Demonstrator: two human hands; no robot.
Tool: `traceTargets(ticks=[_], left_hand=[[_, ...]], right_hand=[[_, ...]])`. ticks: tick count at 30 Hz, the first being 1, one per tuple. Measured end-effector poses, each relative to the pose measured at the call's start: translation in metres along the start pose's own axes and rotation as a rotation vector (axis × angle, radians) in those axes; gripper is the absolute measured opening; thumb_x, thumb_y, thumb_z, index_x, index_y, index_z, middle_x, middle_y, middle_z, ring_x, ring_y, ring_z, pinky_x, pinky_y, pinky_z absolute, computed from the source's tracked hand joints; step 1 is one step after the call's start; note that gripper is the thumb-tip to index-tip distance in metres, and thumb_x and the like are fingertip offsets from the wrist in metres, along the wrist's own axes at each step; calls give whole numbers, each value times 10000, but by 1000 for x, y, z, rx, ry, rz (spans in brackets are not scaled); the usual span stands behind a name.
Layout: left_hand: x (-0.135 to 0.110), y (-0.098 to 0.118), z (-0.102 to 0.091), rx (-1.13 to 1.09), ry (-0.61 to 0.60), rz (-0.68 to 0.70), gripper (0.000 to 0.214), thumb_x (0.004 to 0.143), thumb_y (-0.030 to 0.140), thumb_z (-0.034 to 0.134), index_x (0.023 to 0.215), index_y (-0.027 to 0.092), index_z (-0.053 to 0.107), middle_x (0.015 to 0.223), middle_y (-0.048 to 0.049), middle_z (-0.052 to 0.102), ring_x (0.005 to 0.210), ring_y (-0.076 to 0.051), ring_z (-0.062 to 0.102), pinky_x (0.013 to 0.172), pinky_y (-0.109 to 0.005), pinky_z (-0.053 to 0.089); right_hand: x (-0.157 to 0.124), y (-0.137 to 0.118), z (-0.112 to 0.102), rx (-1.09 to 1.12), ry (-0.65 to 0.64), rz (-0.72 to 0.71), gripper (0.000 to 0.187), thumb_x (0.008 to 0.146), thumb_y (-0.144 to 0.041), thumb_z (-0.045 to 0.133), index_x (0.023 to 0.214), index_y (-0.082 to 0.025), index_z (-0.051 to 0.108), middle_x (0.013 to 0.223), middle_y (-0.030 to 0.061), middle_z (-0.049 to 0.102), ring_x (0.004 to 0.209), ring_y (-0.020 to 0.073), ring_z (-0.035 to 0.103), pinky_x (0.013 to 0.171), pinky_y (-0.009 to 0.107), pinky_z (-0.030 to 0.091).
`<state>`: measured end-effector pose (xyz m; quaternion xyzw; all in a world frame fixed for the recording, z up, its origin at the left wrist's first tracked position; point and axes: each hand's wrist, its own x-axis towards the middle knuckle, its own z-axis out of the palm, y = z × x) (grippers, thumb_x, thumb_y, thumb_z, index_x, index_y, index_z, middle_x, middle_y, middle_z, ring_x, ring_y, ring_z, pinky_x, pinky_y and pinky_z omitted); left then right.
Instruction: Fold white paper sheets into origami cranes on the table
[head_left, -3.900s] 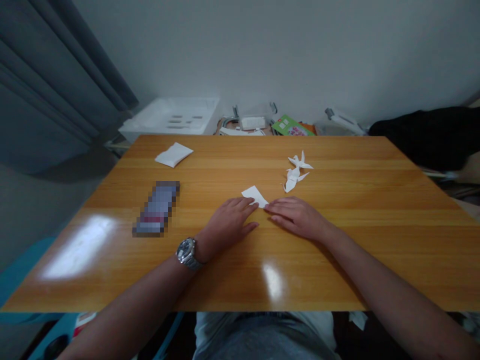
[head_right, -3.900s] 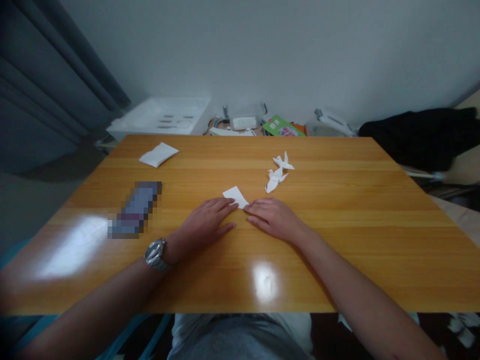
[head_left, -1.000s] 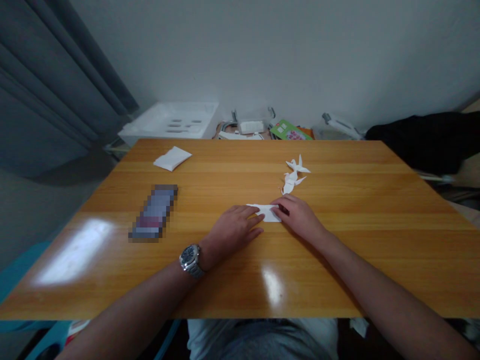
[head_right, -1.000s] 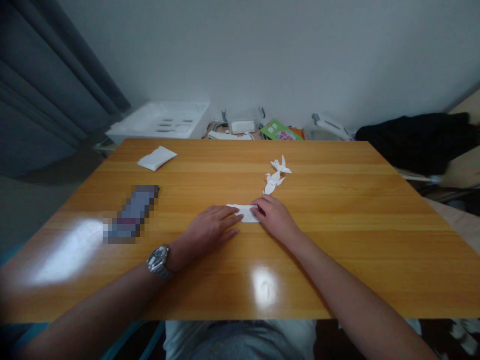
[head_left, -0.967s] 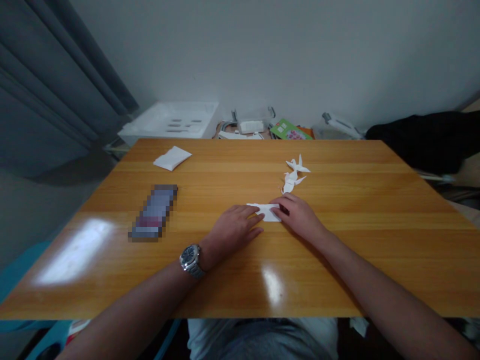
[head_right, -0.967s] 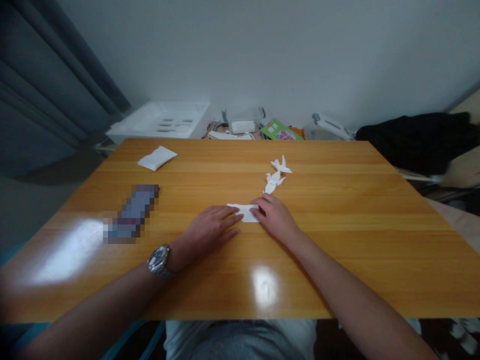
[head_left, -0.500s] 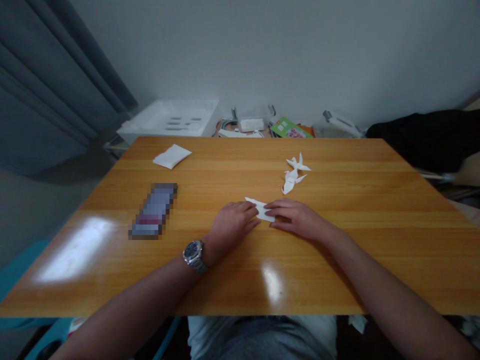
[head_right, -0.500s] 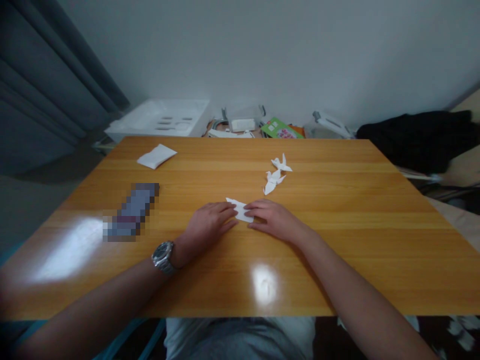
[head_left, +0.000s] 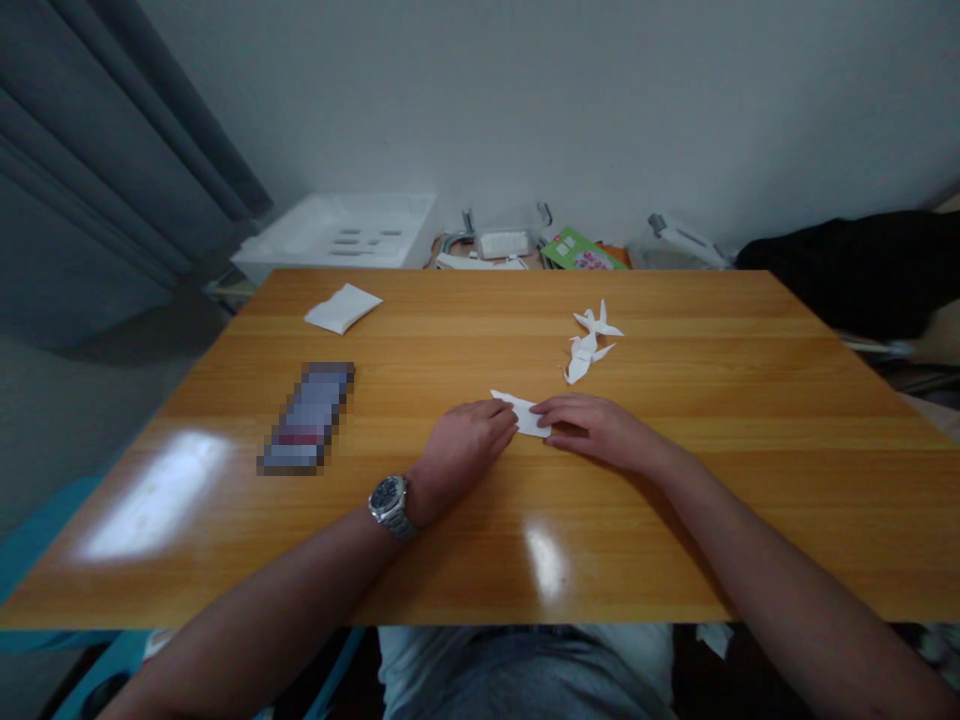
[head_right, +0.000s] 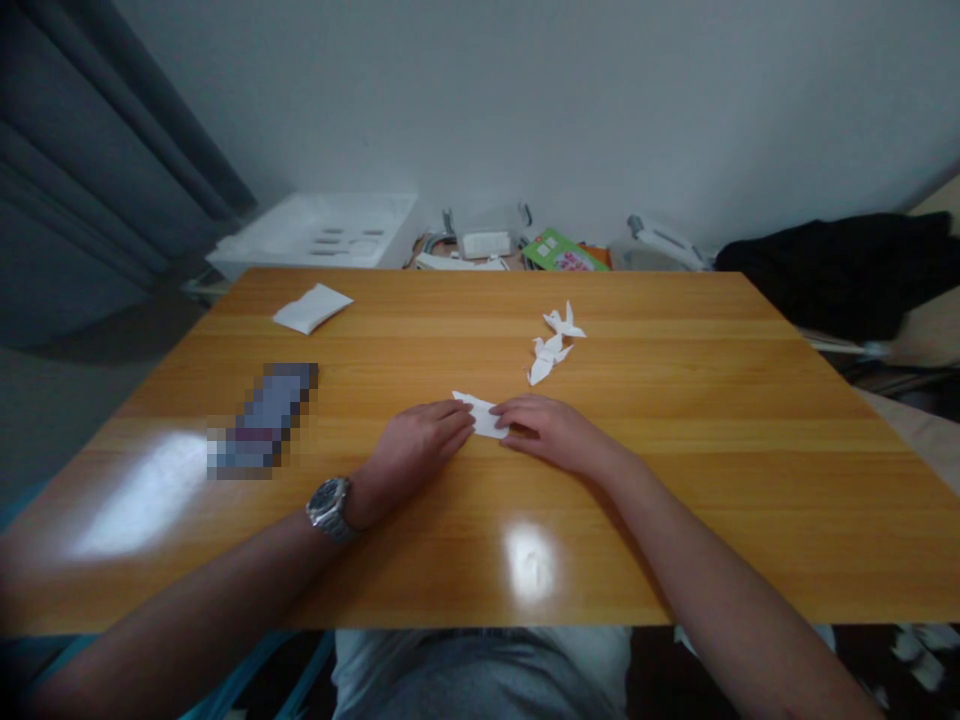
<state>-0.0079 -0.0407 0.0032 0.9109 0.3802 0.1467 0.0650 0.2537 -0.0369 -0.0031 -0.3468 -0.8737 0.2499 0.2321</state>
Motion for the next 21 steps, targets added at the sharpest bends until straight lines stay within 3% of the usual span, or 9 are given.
traceTargets(ticks=[7, 15, 21], left_hand=[[-8, 1, -2, -10, -6, 102, 302, 1055, 354, 493, 1230, 190, 679, 1371, -118, 641, 1240, -242, 633, 1062, -396, 529], [-8, 10, 0, 28, 3, 189, 372, 1035, 356, 540, 1355, 179, 604, 1332, -109, 665, 1257, -261, 617, 1073, -431, 519], [-11, 11, -1, 60, -34, 225, 408, 1033, 405, 539, 1405, 242, 571, 1421, -110, 604, 1304, -287, 586, 1060, -463, 523]], right_hand=[[4, -9, 0, -16, 109, 26, 156, 1001, -254, 583, 980, -220, 734, 1066, 89, 738, 1013, 214, 672, 916, 389, 548], [7, -4, 9, -74, 188, 131, 139, 1006, -275, 575, 961, -214, 692, 955, 71, 677, 916, 217, 633, 835, 364, 513], [12, -4, 15, -112, 219, 195, 144, 1002, -279, 585, 945, -203, 692, 934, 75, 679, 911, 226, 627, 815, 353, 491]])
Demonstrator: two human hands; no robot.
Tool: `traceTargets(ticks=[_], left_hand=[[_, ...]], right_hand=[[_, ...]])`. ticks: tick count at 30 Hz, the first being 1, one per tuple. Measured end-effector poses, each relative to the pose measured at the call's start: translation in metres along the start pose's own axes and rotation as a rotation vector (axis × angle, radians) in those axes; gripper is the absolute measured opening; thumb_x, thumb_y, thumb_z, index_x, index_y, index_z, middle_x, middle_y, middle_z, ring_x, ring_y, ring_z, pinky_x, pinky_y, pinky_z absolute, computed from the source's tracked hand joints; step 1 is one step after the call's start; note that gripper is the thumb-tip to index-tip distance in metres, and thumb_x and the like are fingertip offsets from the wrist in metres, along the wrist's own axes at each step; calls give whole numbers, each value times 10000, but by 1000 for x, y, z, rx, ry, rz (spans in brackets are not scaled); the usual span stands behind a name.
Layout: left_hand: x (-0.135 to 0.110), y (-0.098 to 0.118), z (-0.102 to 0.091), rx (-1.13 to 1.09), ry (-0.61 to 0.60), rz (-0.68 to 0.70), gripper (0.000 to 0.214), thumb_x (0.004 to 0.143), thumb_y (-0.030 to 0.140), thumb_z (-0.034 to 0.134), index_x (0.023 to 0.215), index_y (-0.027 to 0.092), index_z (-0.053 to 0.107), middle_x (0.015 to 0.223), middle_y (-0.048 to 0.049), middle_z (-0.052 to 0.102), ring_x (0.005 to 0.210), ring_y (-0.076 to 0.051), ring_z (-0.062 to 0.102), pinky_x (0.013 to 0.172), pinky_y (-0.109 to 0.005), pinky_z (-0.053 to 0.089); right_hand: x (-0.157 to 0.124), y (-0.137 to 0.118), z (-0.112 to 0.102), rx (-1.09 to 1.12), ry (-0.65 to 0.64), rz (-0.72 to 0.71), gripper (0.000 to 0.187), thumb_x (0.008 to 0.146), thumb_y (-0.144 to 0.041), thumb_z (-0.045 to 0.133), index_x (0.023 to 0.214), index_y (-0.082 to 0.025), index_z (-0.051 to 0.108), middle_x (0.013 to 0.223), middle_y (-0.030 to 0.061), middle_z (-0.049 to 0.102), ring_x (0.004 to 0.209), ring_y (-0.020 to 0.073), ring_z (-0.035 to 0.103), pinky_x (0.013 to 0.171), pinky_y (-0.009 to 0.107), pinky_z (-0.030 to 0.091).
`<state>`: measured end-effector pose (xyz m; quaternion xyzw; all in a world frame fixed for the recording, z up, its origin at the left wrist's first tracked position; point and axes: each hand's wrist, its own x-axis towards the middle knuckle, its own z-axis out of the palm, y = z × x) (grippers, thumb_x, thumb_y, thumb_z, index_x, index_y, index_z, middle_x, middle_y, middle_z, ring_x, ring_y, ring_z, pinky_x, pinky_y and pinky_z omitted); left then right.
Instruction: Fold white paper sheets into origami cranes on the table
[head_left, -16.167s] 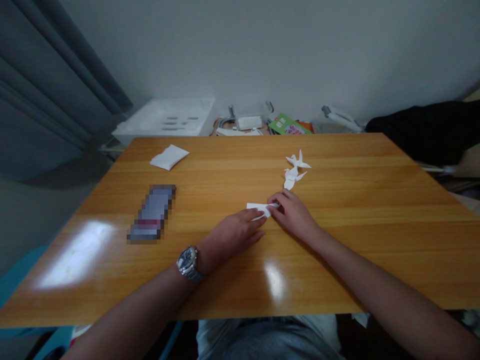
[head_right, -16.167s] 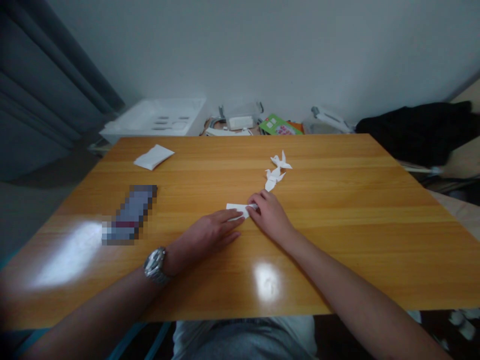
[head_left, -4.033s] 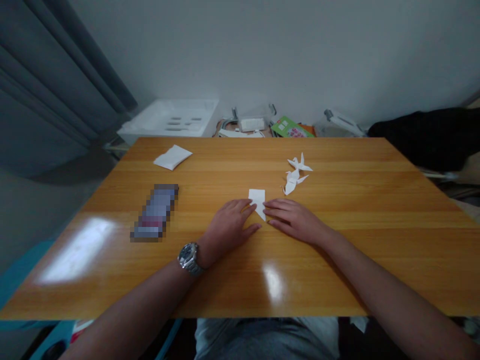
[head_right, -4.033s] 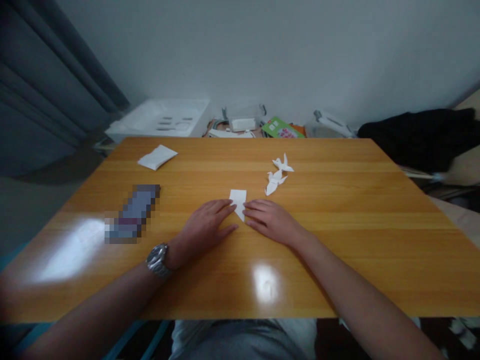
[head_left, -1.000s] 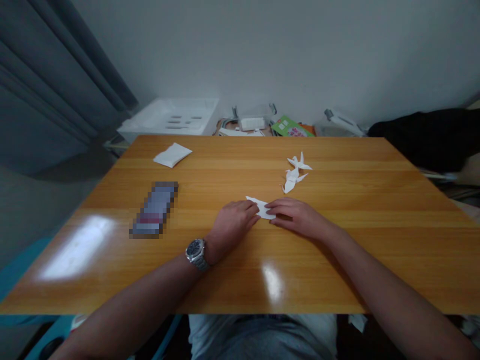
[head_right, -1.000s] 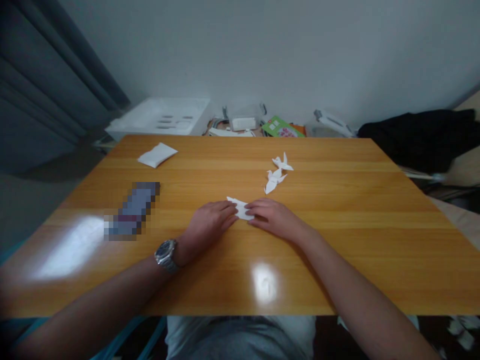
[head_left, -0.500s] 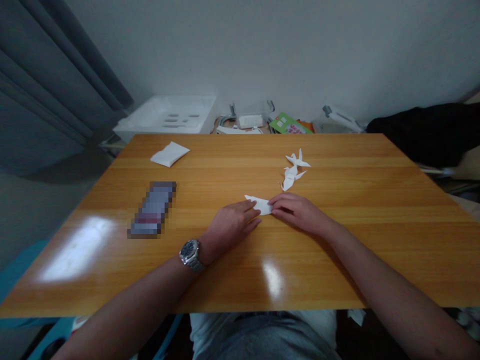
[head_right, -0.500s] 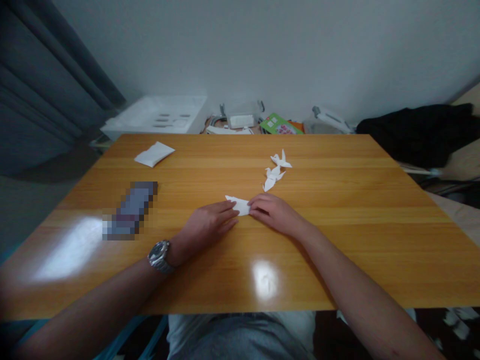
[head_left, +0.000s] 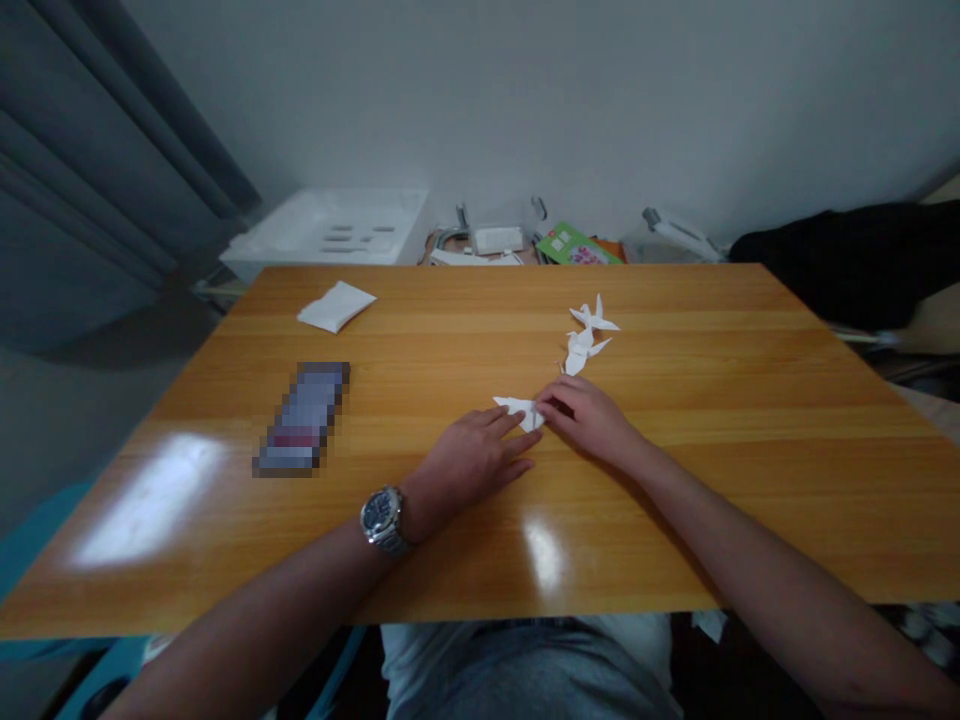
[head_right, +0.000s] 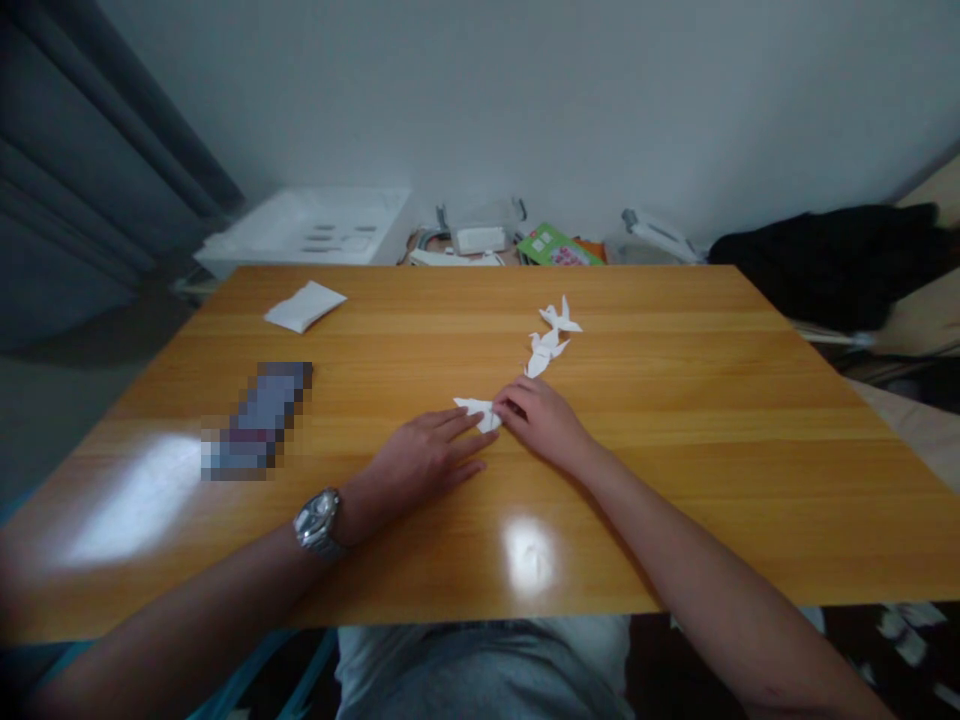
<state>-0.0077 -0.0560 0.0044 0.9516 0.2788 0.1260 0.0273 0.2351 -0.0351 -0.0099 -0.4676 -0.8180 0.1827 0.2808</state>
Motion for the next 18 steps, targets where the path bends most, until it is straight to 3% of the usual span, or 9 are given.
traceTargets(ticks=[10, 18], left_hand=[[1, 2, -2, -7, 4, -20, 370, 1043, 356, 521, 1365, 200, 612, 1387, -111, 635, 1259, -286, 617, 1032, -450, 543], [2, 2, -1, -17, -10, -28, 370, 1042, 342, 522, 1370, 188, 599, 1399, -109, 629, 1273, -274, 611, 1044, -437, 532]], right_hand=[[-4, 2, -17, 175, -43, 88, 104, 949, -285, 636, 962, -207, 704, 936, 60, 683, 826, 199, 638, 748, 339, 509], [1, -4, -3, 80, 47, 113, 68, 937, -222, 631, 894, -204, 680, 910, 61, 654, 863, 214, 622, 776, 344, 494]])
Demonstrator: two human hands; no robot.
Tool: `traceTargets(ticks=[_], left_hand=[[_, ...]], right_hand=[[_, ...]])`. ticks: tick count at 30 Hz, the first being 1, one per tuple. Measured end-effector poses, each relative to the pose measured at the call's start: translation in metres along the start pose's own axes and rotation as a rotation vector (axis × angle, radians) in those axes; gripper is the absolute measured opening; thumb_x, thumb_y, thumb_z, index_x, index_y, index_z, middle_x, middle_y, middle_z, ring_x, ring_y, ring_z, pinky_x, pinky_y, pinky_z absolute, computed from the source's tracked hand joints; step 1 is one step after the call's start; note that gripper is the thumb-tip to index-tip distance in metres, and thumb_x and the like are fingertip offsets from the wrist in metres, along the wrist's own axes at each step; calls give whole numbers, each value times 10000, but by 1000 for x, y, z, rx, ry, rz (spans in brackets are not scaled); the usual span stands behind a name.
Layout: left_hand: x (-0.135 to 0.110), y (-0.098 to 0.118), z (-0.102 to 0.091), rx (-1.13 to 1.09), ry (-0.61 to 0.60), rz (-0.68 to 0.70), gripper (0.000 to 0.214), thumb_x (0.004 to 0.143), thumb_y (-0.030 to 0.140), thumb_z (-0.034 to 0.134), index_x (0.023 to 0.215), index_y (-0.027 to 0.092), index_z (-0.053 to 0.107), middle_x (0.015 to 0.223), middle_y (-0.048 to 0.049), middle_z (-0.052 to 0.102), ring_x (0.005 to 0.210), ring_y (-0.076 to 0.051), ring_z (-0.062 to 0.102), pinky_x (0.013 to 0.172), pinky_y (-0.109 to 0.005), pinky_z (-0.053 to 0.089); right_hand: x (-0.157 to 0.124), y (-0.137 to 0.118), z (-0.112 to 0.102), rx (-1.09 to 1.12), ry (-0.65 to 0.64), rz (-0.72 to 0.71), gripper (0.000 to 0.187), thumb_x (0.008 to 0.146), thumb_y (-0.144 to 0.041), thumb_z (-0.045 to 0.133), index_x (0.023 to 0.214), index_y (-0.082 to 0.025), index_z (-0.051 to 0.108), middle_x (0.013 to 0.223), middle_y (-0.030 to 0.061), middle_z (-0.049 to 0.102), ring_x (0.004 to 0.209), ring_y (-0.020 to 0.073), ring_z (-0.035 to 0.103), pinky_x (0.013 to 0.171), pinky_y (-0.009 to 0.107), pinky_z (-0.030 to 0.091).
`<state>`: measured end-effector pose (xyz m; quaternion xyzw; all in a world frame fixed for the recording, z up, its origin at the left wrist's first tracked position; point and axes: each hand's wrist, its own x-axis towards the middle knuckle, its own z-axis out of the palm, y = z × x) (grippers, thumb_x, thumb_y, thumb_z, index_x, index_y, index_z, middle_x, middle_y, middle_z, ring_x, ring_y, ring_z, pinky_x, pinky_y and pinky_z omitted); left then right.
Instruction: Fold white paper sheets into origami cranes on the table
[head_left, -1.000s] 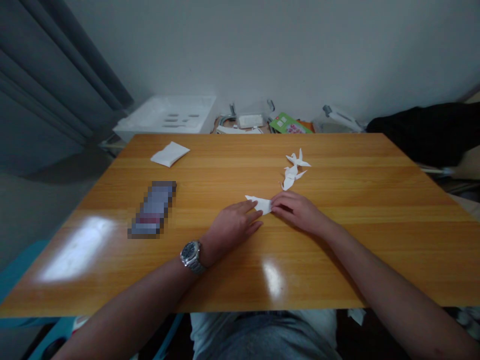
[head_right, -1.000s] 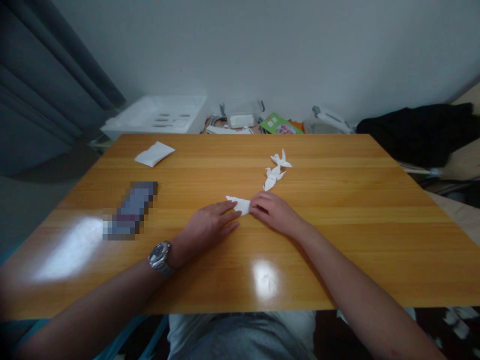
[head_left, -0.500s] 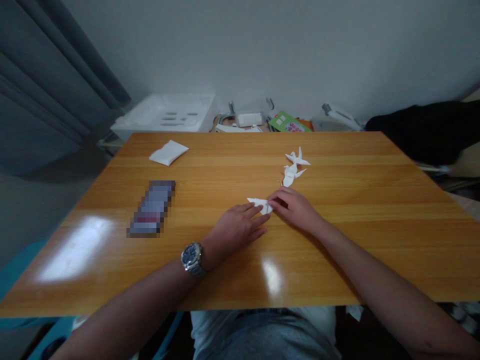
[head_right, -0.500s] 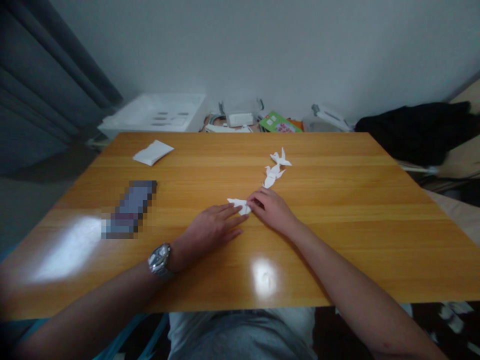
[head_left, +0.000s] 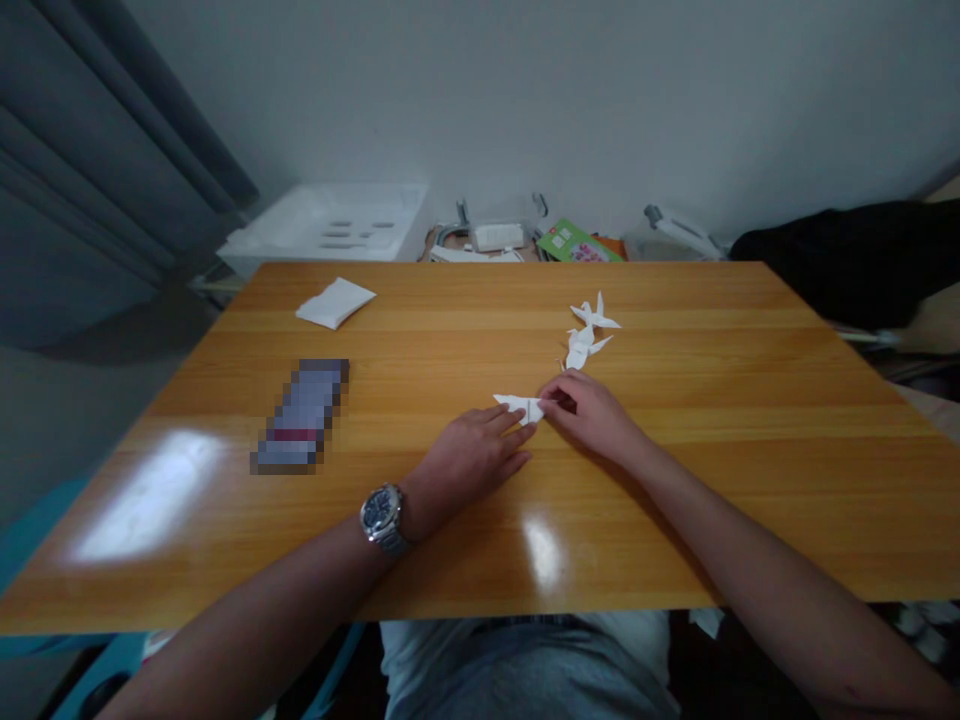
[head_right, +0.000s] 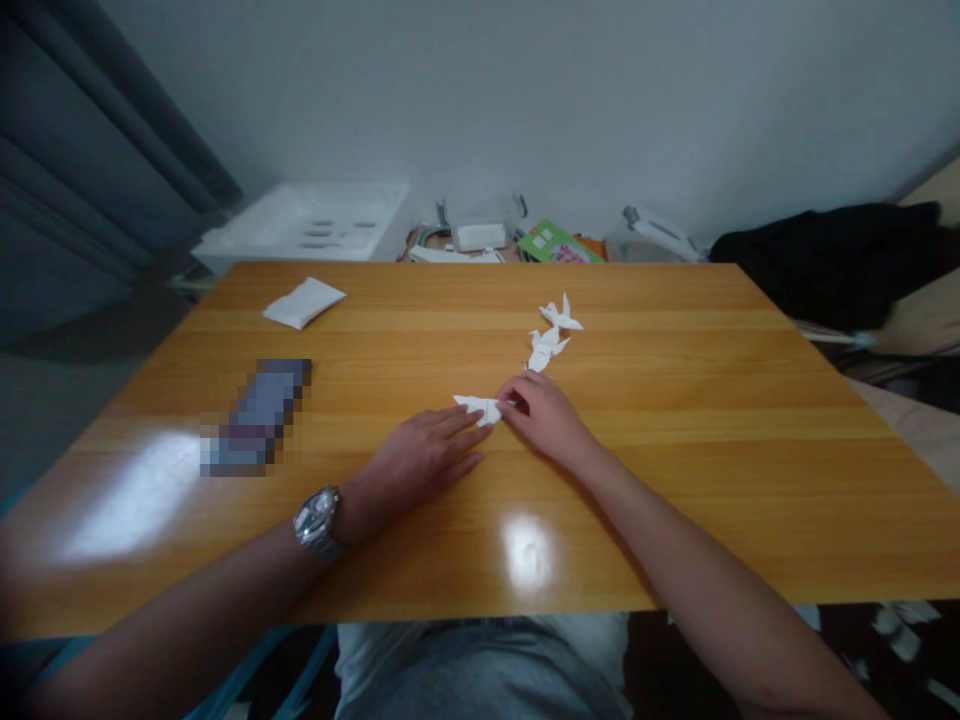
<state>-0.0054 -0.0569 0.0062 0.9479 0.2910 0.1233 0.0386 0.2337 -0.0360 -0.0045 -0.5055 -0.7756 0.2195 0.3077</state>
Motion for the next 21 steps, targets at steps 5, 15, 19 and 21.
traceTargets(ticks=[5, 15, 19, 21], left_hand=[[1, 1, -2, 7, 4, 3, 368, 1036, 331, 536, 1358, 167, 605, 1392, -115, 633, 1271, -276, 609, 1058, -436, 523], [2, 2, -1, 47, 10, 6, 320, 1058, 247, 471, 1331, 161, 612, 1331, -111, 660, 1223, -255, 627, 1034, -424, 520], [3, 3, -3, 53, -5, 0, 325, 1058, 239, 468, 1340, 156, 606, 1326, -106, 661, 1219, -261, 624, 1029, -426, 520], [4, 3, -4, 47, -14, -7, 328, 1059, 237, 461, 1345, 159, 602, 1335, -99, 655, 1227, -261, 617, 1035, -424, 515]], right_hand=[[0, -3, 5, -42, 23, 42, 31, 926, -198, 649, 905, -198, 672, 915, 64, 643, 865, 220, 612, 779, 345, 484], [-2, -4, 9, -142, 56, 7, 68, 936, -188, 629, 872, -209, 622, 895, 63, 624, 853, 228, 589, 779, 355, 462], [-2, -1, 12, -166, 67, 0, 69, 937, -191, 625, 872, -211, 611, 896, 69, 619, 863, 239, 584, 786, 371, 459], [-3, 0, 13, -176, 73, 0, 68, 937, -198, 625, 874, -211, 605, 903, 73, 618, 872, 246, 583, 791, 377, 460]])
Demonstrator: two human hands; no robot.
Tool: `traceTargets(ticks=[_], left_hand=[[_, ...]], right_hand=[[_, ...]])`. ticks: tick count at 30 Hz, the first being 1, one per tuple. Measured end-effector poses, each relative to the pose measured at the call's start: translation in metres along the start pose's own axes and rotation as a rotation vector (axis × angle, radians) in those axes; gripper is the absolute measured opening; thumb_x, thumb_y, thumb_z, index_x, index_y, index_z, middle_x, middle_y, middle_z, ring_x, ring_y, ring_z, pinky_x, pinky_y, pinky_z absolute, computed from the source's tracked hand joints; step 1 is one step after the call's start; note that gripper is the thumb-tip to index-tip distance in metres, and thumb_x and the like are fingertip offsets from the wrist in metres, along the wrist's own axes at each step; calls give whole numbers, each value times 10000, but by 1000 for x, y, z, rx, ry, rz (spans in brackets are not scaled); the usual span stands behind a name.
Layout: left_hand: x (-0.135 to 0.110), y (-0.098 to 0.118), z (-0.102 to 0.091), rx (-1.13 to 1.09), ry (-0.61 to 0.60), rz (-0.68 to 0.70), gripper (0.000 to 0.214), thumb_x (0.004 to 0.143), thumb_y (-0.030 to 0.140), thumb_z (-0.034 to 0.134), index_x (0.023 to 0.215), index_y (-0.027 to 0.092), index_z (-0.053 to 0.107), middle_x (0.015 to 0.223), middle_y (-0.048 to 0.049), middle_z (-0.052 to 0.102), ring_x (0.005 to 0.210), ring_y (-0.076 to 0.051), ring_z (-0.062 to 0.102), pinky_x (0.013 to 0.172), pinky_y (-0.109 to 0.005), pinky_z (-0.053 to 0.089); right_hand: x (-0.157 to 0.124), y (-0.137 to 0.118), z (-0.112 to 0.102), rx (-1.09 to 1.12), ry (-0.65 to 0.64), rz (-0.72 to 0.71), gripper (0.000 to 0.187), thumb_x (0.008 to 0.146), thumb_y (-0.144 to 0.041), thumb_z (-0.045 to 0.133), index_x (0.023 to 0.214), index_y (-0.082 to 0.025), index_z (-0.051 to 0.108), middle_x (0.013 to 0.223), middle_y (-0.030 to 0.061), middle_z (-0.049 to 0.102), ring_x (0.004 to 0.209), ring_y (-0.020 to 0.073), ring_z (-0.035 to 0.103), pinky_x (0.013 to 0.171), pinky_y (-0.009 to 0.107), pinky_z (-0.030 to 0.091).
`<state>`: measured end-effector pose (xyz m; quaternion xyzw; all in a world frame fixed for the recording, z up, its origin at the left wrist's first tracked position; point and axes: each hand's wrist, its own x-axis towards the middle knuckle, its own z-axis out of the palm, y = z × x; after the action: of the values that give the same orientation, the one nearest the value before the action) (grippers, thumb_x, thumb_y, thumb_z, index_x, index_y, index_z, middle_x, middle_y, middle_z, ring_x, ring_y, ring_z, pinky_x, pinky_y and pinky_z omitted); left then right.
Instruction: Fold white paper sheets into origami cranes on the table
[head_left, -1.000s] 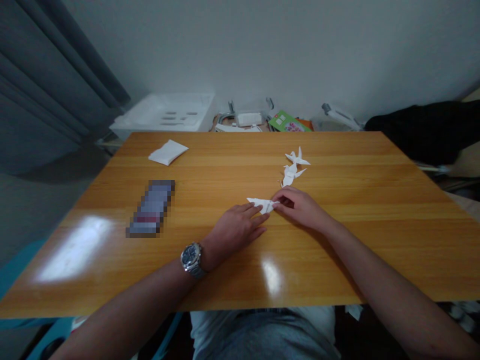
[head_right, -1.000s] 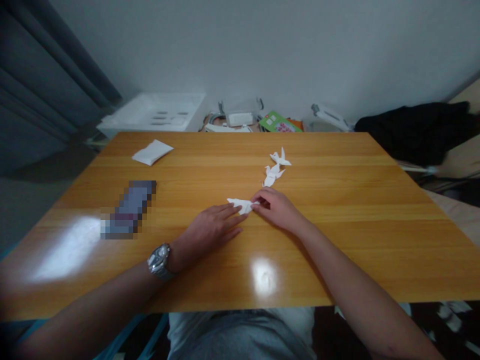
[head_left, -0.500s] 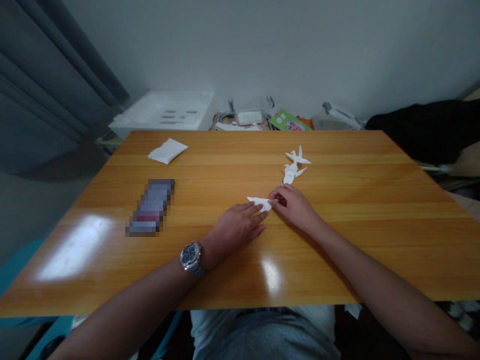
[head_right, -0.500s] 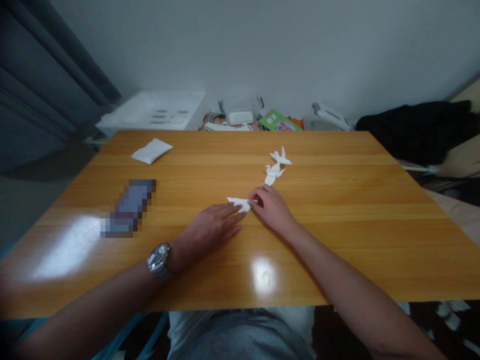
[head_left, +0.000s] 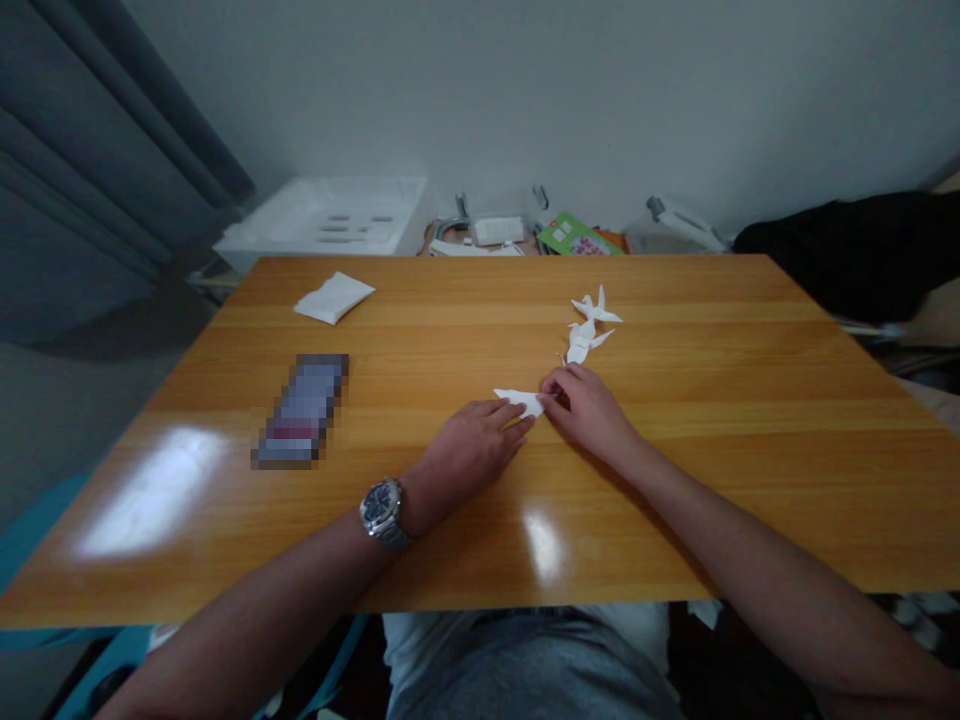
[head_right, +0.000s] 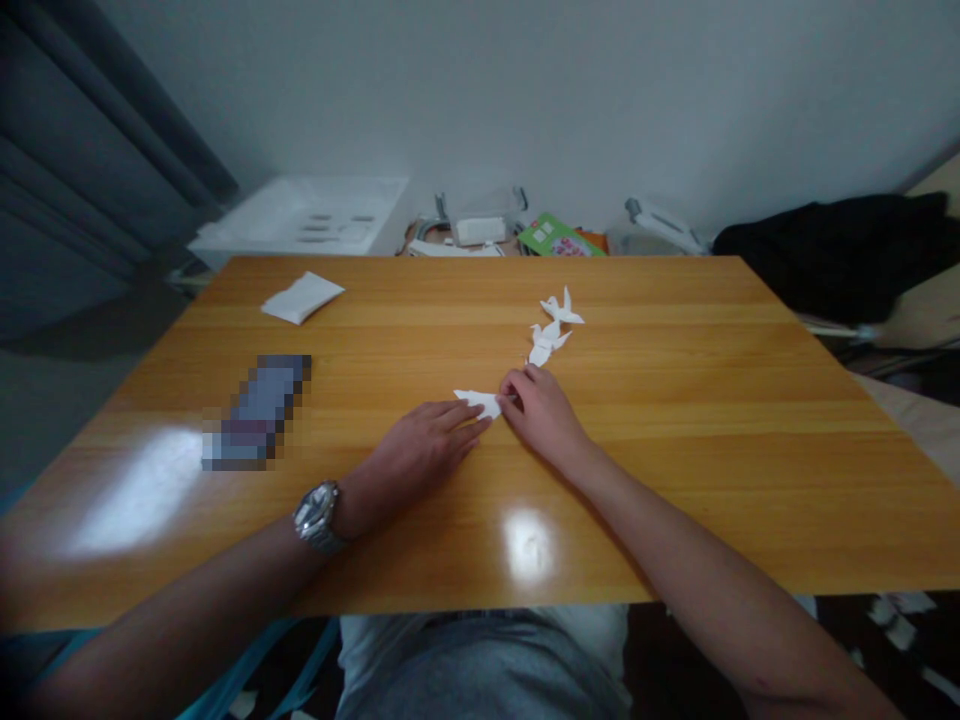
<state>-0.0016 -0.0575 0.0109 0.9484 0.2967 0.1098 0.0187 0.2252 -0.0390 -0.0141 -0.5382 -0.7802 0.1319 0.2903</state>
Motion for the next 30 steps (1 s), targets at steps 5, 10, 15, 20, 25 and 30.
traceTargets(ticks=[5, 10, 15, 20, 25, 30], left_hand=[[1, 0, 0, -6, -8, -10, 324, 1067, 240, 437, 1331, 162, 607, 1314, -106, 658, 1218, -248, 620, 1029, -404, 514], [0, 0, -1, -9, -23, -16, 323, 1062, 229, 443, 1336, 169, 604, 1296, -103, 664, 1218, -255, 624, 1017, -408, 526], [-1, -2, -1, -16, -2, 2, 339, 1049, 249, 482, 1353, 150, 597, 1345, -107, 654, 1244, -272, 624, 1036, -426, 539], [-3, -7, 1, -81, 29, 28, 350, 1052, 264, 475, 1341, 118, 608, 1367, -106, 659, 1283, -248, 619, 1101, -392, 521], [-5, -9, 0, -115, 31, 20, 352, 1039, 257, 494, 1348, 135, 608, 1390, -108, 648, 1315, -245, 604, 1118, -400, 519], [-5, -11, 1, -125, 24, 21, 344, 1046, 241, 473, 1343, 147, 618, 1389, -92, 654, 1300, -242, 616, 1103, -406, 532]], right_hand=[[-1, -1, 1, -24, 14, -10, 71, 949, -194, 599, 881, -216, 591, 914, 81, 615, 891, 258, 581, 811, 391, 459], [0, -3, 1, -25, 17, -4, 71, 940, -187, 604, 877, -218, 588, 905, 82, 616, 882, 258, 578, 805, 386, 454], [1, -1, 6, -25, 43, 8, 95, 926, -241, 658, 869, -221, 584, 892, 74, 612, 870, 255, 567, 788, 371, 439], [0, 1, 9, -24, 53, -2, 98, 928, -223, 646, 870, -212, 569, 897, 74, 610, 867, 250, 564, 788, 366, 426], [-1, -1, 10, -30, 66, -7, 120, 938, -215, 624, 863, -214, 531, 895, 74, 599, 861, 247, 548, 780, 364, 416], [-2, -3, 10, -44, 72, -12, 125, 944, -201, 607, 862, -219, 514, 895, 74, 591, 858, 245, 535, 773, 359, 405]])
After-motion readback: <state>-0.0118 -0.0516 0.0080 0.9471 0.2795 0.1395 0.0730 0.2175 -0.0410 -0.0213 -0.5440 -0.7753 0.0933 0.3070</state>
